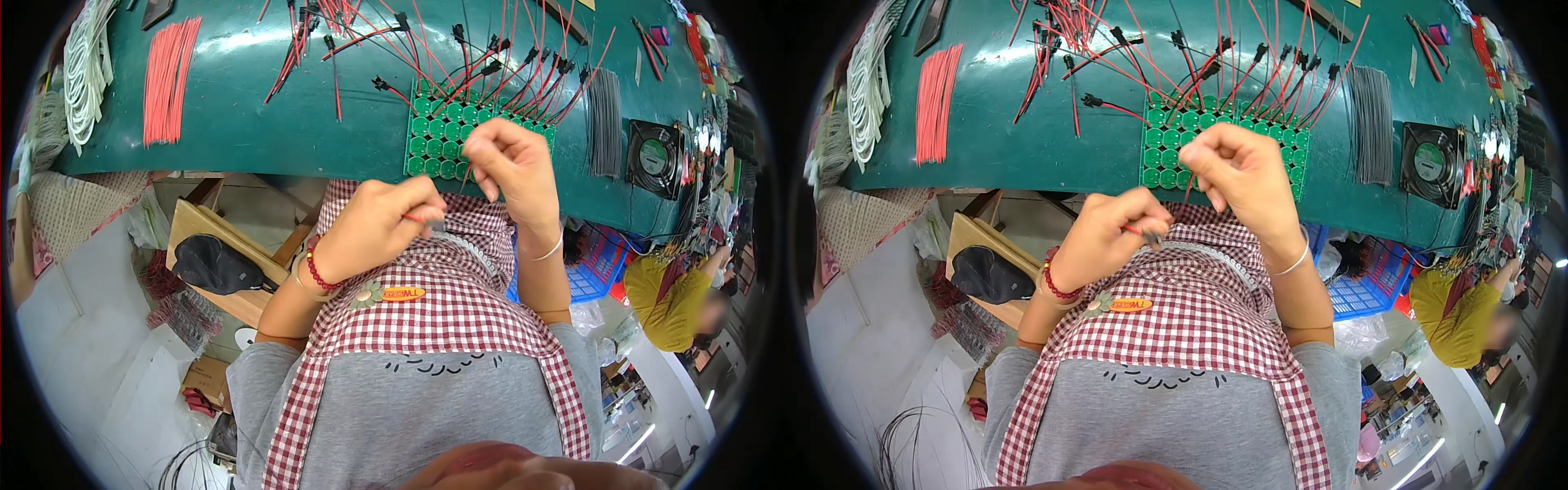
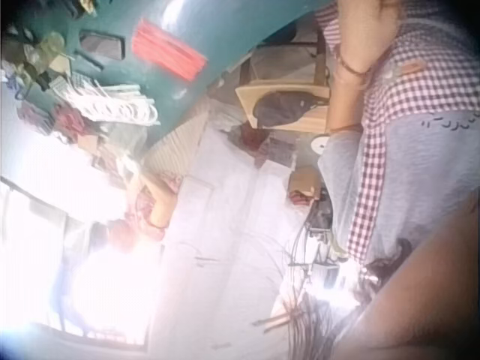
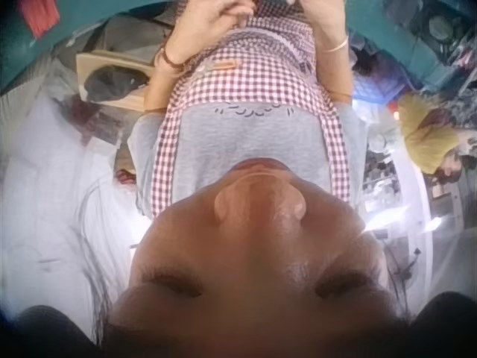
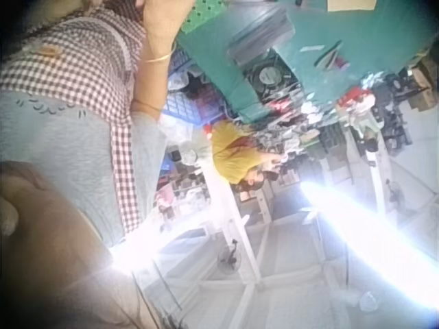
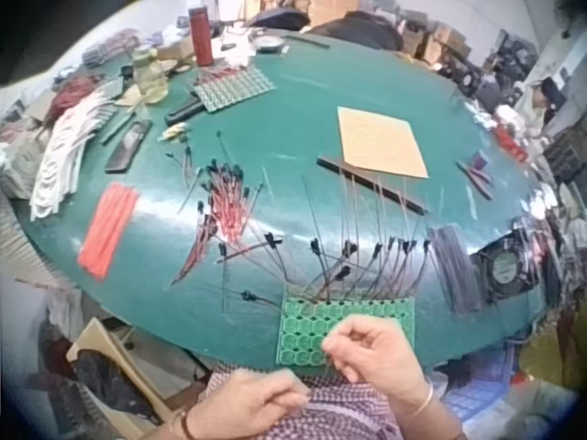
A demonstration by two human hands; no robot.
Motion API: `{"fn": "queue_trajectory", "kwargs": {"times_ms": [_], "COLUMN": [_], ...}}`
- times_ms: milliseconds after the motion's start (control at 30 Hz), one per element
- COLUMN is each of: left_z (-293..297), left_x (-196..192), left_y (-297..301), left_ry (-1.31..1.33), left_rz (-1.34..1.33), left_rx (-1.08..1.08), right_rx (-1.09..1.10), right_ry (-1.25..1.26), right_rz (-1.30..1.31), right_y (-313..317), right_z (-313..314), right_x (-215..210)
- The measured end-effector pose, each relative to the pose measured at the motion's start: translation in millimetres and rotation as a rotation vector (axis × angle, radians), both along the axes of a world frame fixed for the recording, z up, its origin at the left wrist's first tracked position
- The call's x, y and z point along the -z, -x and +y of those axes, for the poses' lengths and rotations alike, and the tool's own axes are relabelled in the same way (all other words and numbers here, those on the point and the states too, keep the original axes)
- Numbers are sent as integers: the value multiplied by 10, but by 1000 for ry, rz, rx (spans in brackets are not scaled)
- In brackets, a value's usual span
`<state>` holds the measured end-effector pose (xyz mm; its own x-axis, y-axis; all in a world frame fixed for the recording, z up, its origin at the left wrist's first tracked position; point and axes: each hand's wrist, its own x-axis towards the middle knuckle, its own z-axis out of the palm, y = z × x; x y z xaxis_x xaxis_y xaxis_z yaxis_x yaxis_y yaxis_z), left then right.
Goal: The person connects wire harnesses to a circuit board and then inserts red and black wire strips into the board connectors by hand.
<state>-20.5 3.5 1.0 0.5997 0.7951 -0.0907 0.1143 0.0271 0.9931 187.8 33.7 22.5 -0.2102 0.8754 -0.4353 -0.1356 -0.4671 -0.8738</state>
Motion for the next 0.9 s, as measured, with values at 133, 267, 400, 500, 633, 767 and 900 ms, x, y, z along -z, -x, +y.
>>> {"fn": "queue_trajectory", "kwargs": {"times_ms": [133, 267, 400, 500, 633, 767, 900], "left_z": [-19, 12, 22, 5, 34, 47, 33], "left_x": [22, 49, 48, 115, 74, 61, 92], "left_y": [-38, -56, -90, -106, -129, -61, -23], "left_ry": [313, 490, 456, 442, 358, 421, 409], "left_rz": [-51, -245, -91, -140, -175, -212, -192], "left_rx": [-148, -200, -109, -200, -360, -421, -357], "right_rx": [-58, -37, -102, -169, -58, 59, 39], "right_ry": [158, 5, -121, -286, -495, -513, -595], "right_rz": [252, 227, 35, -292, -314, -666, -741], "right_y": [-246, -49, 14, 63, 62, -52, -45], "right_z": [75, -103, -280, -192, -53, 116, 102], "right_x": [11, 41, 122, 67, 123, 312, 403]}}
